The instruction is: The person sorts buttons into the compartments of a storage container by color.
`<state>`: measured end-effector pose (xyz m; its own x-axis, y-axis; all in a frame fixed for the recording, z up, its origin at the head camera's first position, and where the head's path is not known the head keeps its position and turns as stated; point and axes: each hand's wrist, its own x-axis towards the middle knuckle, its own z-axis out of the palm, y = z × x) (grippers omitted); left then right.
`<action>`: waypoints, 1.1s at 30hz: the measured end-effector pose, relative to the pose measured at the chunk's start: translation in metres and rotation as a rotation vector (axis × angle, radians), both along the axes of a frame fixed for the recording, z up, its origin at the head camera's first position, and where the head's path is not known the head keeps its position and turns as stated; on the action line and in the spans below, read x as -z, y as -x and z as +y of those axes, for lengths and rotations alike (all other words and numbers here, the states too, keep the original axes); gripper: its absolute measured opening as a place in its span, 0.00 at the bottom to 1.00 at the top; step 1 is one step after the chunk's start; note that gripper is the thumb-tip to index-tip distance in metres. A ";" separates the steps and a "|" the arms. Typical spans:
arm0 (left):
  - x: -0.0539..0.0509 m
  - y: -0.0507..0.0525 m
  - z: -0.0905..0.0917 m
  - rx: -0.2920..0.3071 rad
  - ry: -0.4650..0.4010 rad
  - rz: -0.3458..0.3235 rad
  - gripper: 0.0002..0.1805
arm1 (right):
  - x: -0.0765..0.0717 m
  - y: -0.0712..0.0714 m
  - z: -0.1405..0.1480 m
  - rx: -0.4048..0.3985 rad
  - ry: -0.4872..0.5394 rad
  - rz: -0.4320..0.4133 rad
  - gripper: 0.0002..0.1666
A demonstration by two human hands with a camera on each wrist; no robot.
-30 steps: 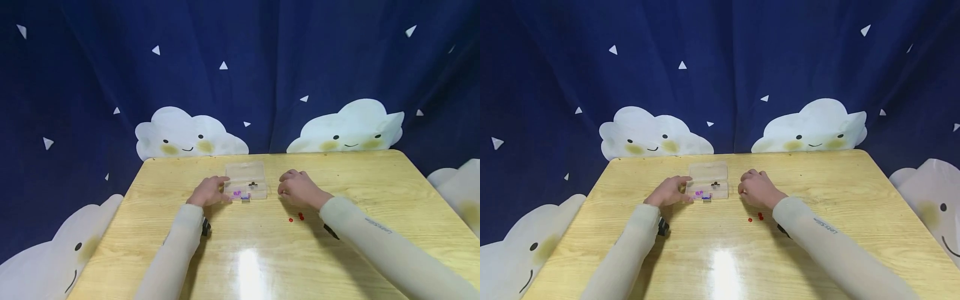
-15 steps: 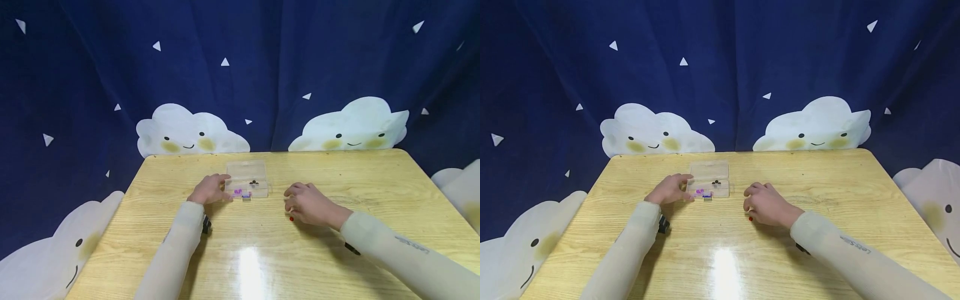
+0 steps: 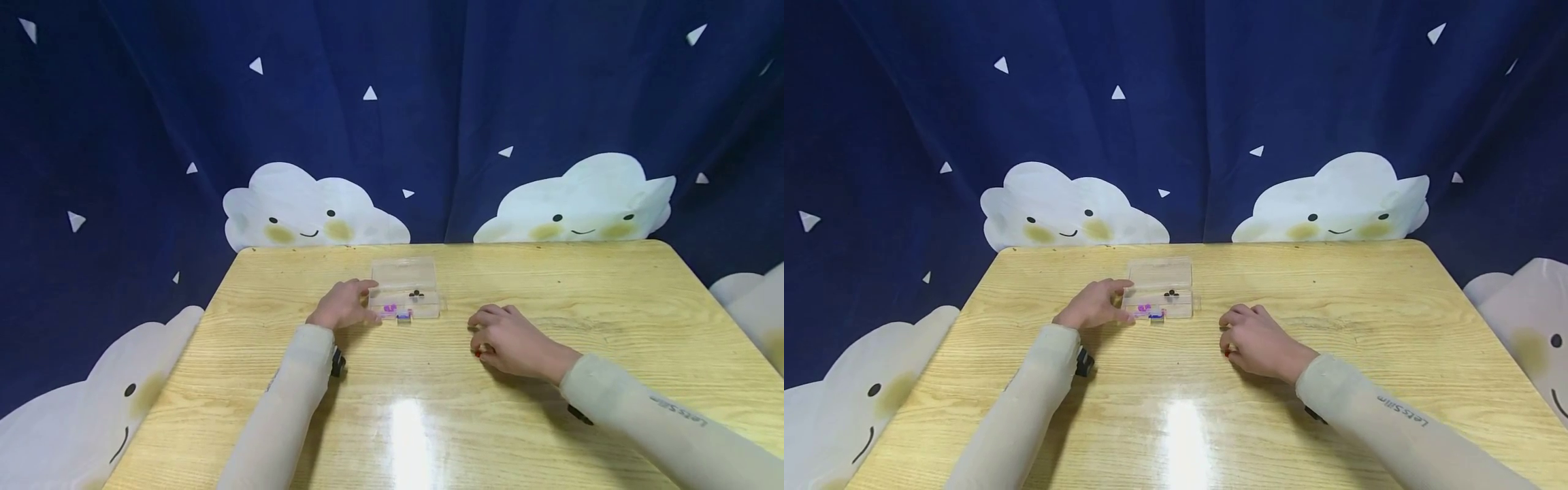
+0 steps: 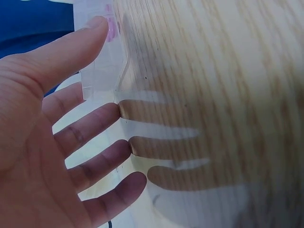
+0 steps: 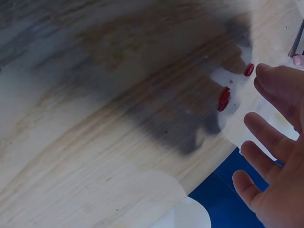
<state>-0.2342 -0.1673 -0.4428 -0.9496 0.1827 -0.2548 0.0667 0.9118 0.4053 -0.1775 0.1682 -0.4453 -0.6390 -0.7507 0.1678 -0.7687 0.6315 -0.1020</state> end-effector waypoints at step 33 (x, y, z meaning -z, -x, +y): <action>-0.002 -0.001 0.000 -0.025 -0.033 -0.029 0.46 | 0.008 0.009 -0.008 -0.056 -0.025 0.087 0.15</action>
